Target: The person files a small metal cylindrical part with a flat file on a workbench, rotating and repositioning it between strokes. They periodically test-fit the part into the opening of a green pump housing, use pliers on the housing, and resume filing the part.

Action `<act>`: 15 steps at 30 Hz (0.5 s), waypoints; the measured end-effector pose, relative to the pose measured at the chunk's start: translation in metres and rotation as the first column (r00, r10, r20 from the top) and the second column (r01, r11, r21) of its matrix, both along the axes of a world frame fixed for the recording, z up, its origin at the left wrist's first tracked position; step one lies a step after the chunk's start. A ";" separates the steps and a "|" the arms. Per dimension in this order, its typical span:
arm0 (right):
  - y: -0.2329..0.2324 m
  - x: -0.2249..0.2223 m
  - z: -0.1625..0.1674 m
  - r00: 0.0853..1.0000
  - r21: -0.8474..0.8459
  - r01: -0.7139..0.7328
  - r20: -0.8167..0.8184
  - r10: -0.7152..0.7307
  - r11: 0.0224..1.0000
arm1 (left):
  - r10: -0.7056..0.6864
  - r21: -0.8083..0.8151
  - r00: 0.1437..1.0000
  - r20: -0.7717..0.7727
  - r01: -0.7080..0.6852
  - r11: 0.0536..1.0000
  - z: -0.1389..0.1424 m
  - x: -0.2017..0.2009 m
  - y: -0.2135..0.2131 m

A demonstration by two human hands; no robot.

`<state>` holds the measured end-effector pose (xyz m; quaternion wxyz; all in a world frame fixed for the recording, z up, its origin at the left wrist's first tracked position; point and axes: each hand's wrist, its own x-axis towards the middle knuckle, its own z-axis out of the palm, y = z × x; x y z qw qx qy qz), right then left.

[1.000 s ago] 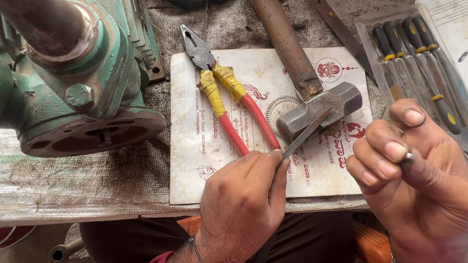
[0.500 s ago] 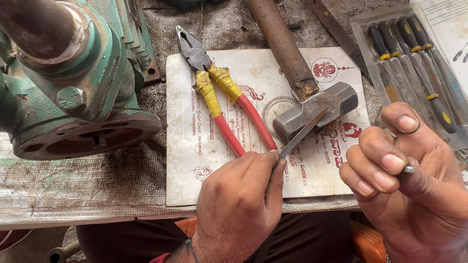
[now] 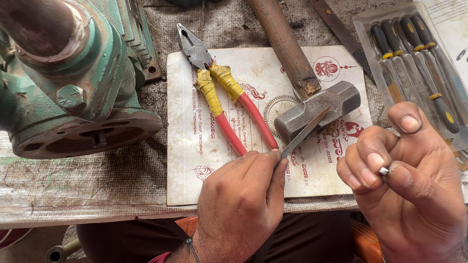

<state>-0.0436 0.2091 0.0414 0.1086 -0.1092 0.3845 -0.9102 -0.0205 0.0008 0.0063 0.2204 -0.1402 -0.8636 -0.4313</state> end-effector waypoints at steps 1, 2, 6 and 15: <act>0.000 0.001 -0.001 1.000 0.005 0.007 -0.001 -0.007 1.000 | -0.001 0.000 1.000 -0.002 0.001 1.000 0.000 0.000 0.000; 0.001 0.001 -0.001 1.000 0.009 0.013 0.001 -0.013 1.000 | 0.003 -0.004 1.000 0.002 -0.002 1.000 0.000 0.000 0.000; 0.001 -0.001 -0.003 0.999 0.010 0.027 0.017 -0.027 1.000 | 0.006 -0.005 1.000 -0.004 -0.006 1.000 0.000 0.000 0.001; 0.000 0.000 -0.003 0.999 0.030 0.040 0.024 -0.041 0.999 | 0.009 -0.014 1.000 -0.001 -0.009 1.000 0.000 0.000 0.001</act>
